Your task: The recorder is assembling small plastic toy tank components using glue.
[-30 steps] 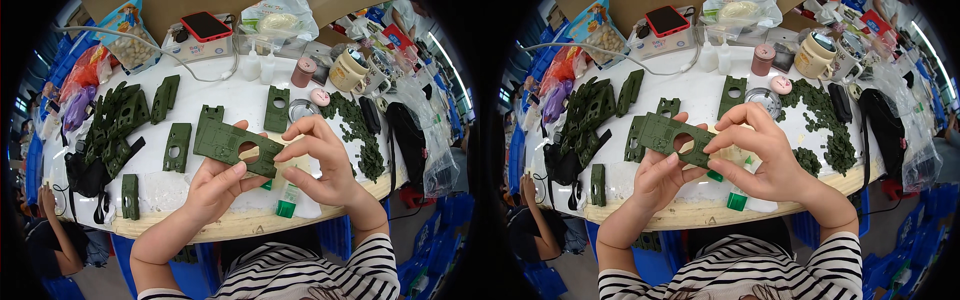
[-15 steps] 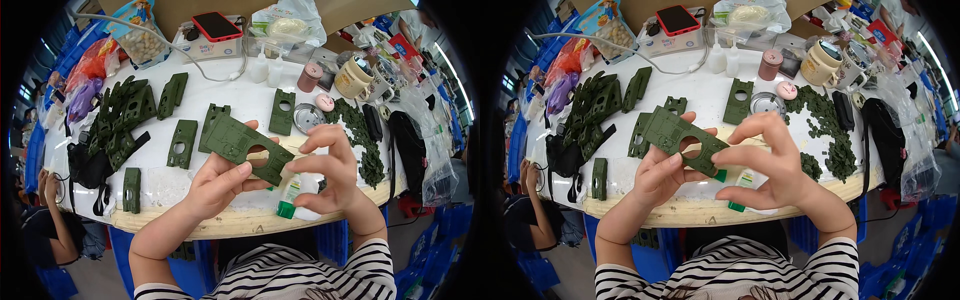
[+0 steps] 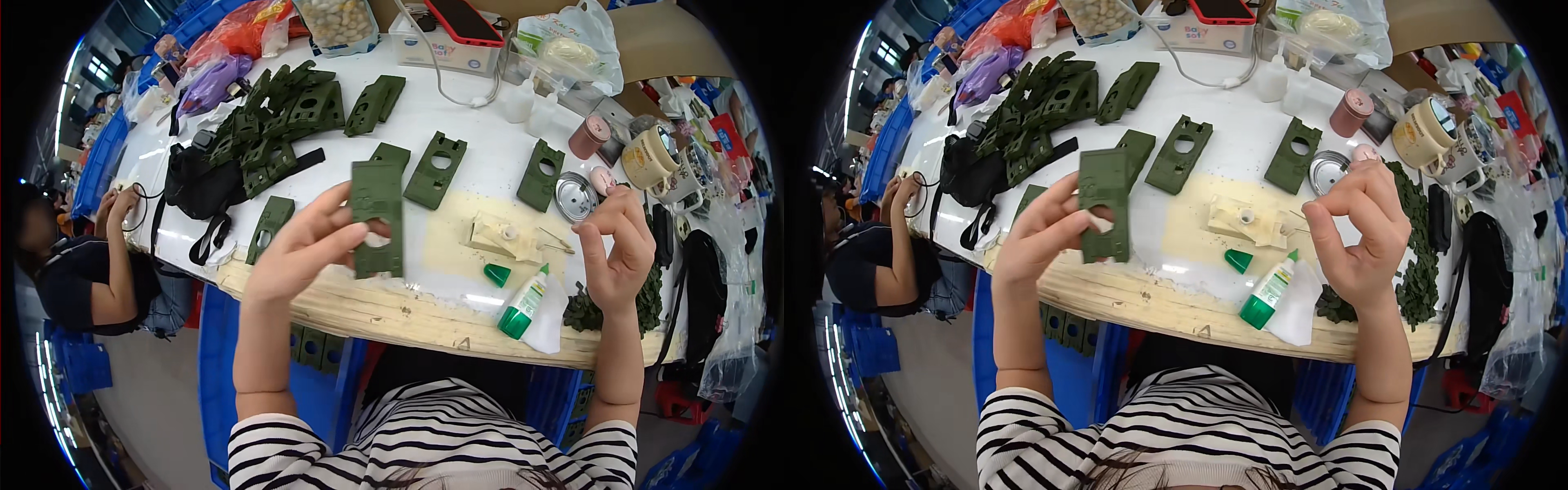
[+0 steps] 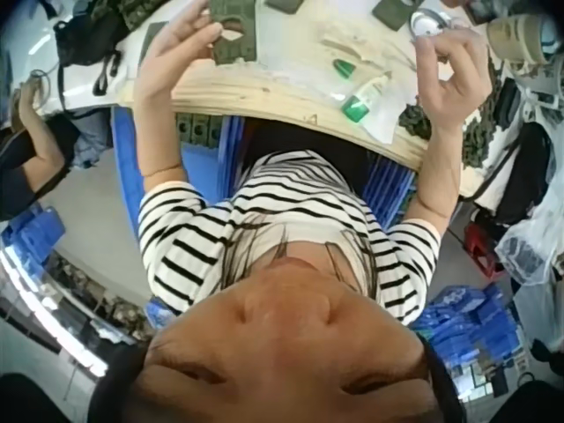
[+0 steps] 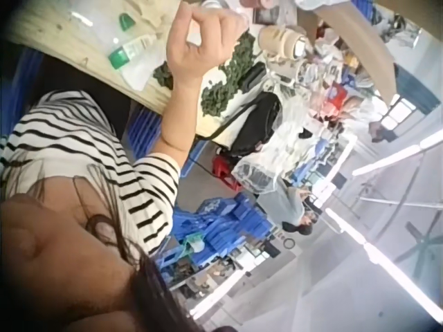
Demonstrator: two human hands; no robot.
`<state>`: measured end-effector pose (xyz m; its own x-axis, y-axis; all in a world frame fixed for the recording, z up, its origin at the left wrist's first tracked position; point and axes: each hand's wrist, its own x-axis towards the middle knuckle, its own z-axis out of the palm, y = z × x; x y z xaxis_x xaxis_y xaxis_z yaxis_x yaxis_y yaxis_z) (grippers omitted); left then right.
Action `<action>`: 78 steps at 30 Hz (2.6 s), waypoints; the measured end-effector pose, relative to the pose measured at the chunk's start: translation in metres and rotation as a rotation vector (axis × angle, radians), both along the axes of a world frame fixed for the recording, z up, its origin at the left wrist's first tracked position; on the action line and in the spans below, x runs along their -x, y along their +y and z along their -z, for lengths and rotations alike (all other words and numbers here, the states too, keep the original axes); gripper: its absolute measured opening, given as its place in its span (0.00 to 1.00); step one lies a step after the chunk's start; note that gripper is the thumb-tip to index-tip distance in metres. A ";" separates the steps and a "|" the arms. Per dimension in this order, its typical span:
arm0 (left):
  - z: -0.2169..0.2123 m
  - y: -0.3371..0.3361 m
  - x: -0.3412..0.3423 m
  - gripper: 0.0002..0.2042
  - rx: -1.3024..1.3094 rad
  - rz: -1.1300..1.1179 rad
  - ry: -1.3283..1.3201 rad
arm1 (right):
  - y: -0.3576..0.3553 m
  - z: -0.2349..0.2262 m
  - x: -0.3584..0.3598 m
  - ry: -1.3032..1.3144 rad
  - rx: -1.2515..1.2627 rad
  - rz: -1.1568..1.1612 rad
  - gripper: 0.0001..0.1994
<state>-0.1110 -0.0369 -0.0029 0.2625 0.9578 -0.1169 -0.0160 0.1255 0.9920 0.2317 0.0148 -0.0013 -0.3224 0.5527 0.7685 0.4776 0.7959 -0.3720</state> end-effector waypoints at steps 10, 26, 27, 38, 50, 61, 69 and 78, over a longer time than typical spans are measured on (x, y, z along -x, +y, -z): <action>0.005 -0.019 0.067 0.23 0.052 -0.211 0.688 | -0.004 -0.001 0.013 -0.063 -0.049 -0.068 0.06; 0.022 -0.031 0.023 0.27 -0.327 -0.423 1.594 | -0.009 0.000 0.014 -0.119 -0.045 -0.065 0.07; 0.021 -0.031 0.025 0.27 -0.355 -0.424 1.632 | -0.009 0.000 0.014 -0.121 -0.044 -0.067 0.07; 0.020 0.032 -0.028 0.22 -0.513 -0.240 1.310 | -0.001 -0.001 0.009 -0.086 -0.095 -0.022 0.07; -0.033 -0.009 -0.074 0.20 -0.697 0.108 0.741 | -0.016 -0.007 0.014 -0.115 0.233 -0.266 0.37; 0.007 0.038 -0.120 0.44 -0.235 0.366 -0.319 | -0.002 -0.017 -0.010 0.043 0.248 -0.299 0.29; 0.026 0.019 -0.114 0.36 0.031 0.346 -0.411 | 0.036 -0.010 -0.088 -0.168 0.718 0.399 0.10; 0.025 0.017 -0.113 0.36 0.133 0.352 -0.391 | 0.065 0.031 -0.114 -0.321 0.951 0.517 0.05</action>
<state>0.0021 -0.0199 -0.0275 0.6129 0.7878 -0.0608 -0.3152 0.3143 0.8955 0.3459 0.0794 -0.0319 0.0075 0.9936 -0.1129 0.8502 -0.0658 -0.5224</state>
